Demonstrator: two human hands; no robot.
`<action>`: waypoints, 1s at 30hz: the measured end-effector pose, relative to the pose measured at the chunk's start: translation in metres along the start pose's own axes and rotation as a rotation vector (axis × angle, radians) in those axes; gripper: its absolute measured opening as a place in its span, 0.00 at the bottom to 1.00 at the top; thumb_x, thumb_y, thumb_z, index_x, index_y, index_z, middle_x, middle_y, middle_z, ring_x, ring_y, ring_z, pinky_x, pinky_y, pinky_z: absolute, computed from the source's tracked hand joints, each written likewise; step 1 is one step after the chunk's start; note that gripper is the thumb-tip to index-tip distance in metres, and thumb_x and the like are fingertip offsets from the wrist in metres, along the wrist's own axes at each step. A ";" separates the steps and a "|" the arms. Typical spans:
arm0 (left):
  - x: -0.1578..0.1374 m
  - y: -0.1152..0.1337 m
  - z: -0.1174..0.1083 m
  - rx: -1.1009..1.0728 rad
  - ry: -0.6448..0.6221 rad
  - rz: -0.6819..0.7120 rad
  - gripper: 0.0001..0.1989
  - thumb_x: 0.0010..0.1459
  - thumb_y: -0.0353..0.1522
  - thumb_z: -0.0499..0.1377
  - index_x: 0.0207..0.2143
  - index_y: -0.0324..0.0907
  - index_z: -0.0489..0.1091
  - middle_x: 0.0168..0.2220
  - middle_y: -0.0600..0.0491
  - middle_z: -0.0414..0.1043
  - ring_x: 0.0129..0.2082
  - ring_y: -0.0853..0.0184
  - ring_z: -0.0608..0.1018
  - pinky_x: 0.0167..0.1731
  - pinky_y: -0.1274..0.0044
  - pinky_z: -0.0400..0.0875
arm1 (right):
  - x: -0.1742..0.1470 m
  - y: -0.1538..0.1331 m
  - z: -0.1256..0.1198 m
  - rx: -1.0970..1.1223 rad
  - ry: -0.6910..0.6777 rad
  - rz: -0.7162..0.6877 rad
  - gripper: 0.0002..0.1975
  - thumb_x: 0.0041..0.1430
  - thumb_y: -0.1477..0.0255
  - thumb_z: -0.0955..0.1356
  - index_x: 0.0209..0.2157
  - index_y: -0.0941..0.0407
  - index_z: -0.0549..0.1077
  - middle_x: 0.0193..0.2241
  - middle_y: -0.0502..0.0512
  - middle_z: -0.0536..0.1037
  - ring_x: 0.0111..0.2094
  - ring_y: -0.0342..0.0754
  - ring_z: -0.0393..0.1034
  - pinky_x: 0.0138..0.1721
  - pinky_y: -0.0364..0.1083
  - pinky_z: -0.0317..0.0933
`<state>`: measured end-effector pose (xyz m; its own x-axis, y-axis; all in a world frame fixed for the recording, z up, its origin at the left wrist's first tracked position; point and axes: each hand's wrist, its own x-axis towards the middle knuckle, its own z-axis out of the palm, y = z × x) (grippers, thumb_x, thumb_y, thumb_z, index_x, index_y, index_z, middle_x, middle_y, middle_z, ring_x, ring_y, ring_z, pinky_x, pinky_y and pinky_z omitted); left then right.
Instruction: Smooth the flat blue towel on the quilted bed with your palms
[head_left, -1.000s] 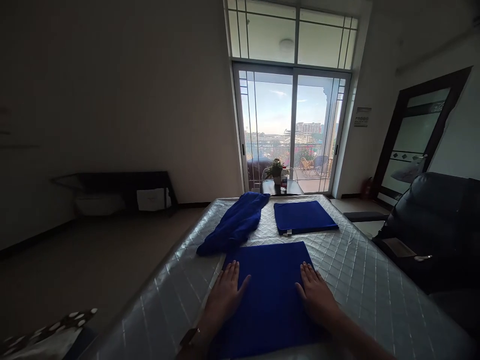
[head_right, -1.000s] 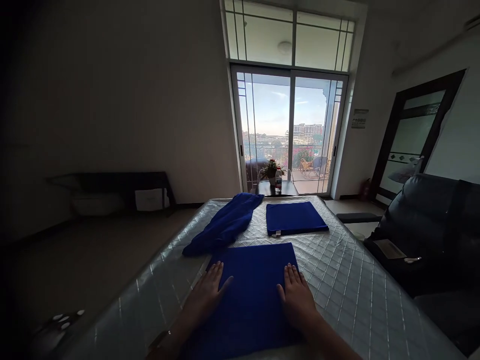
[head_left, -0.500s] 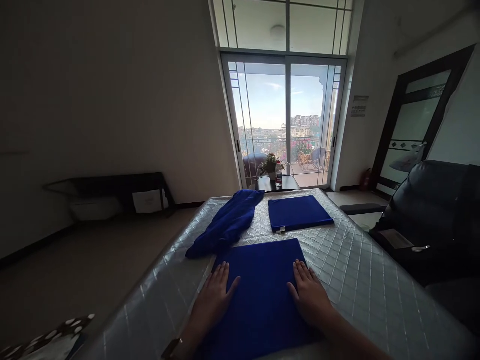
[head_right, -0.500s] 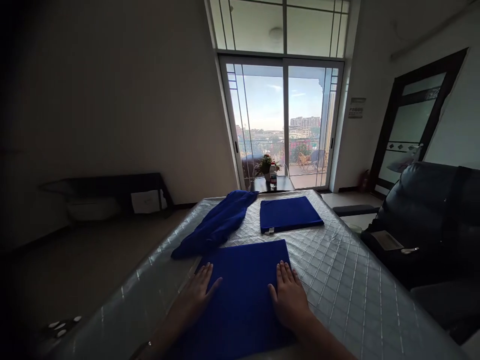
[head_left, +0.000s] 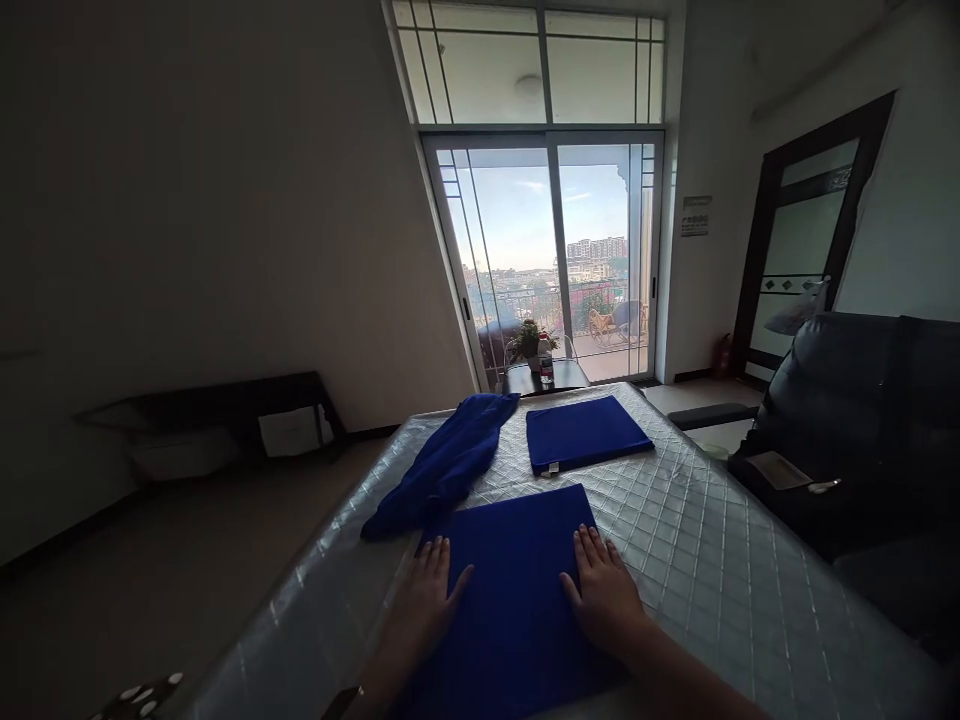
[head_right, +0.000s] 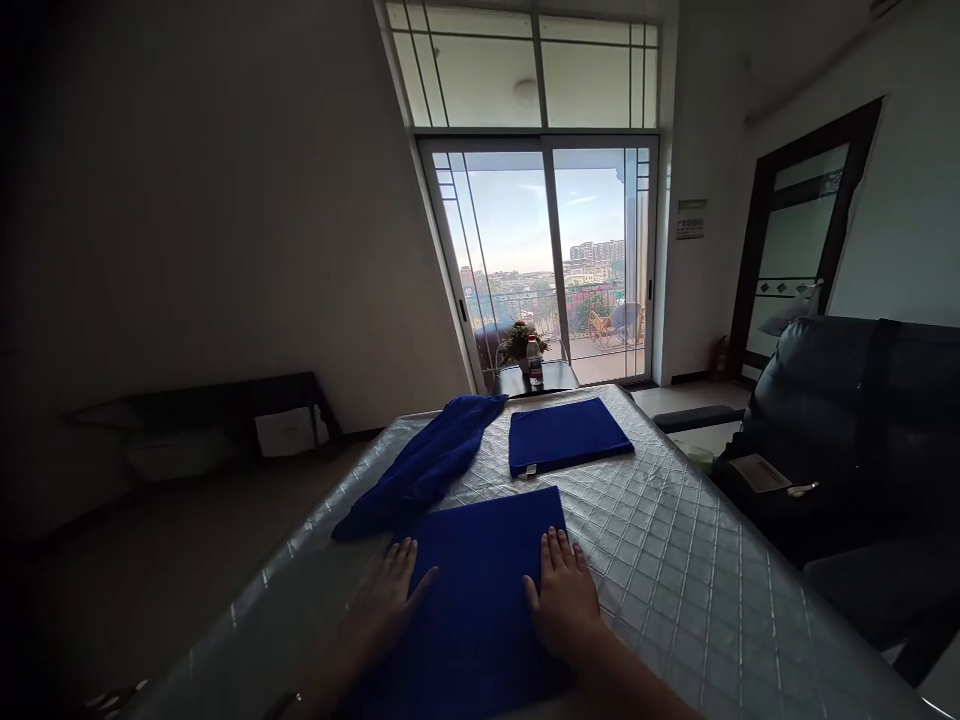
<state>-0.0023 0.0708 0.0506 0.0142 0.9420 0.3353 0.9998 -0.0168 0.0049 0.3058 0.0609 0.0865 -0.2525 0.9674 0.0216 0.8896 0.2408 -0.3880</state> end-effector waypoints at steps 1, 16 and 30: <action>0.002 0.012 -0.005 -0.011 -0.030 0.002 0.37 0.68 0.50 0.43 0.67 0.35 0.61 0.69 0.40 0.62 0.70 0.50 0.61 0.68 0.57 0.59 | 0.000 0.000 0.000 0.004 0.000 -0.002 0.35 0.70 0.58 0.53 0.71 0.63 0.48 0.73 0.58 0.44 0.74 0.52 0.35 0.72 0.55 0.33; 0.010 0.154 0.002 -0.276 -0.107 0.405 0.31 0.72 0.46 0.43 0.71 0.42 0.51 0.71 0.41 0.57 0.71 0.55 0.60 0.66 0.57 0.63 | 0.006 0.012 0.012 -0.006 0.032 -0.080 0.32 0.69 0.65 0.54 0.71 0.62 0.51 0.72 0.57 0.47 0.73 0.54 0.37 0.73 0.55 0.35; -0.055 -0.016 -0.020 -0.185 -0.211 -0.072 0.34 0.68 0.50 0.43 0.71 0.47 0.52 0.73 0.52 0.49 0.72 0.56 0.55 0.69 0.57 0.56 | 0.003 0.003 0.003 -0.028 -0.005 -0.011 0.36 0.70 0.57 0.52 0.71 0.64 0.49 0.73 0.57 0.45 0.74 0.52 0.36 0.72 0.54 0.34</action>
<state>-0.0195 0.0126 0.0506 -0.0360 0.9915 0.1248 0.9798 0.0105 0.1998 0.3070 0.0643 0.0826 -0.2640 0.9643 0.0215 0.8972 0.2537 -0.3614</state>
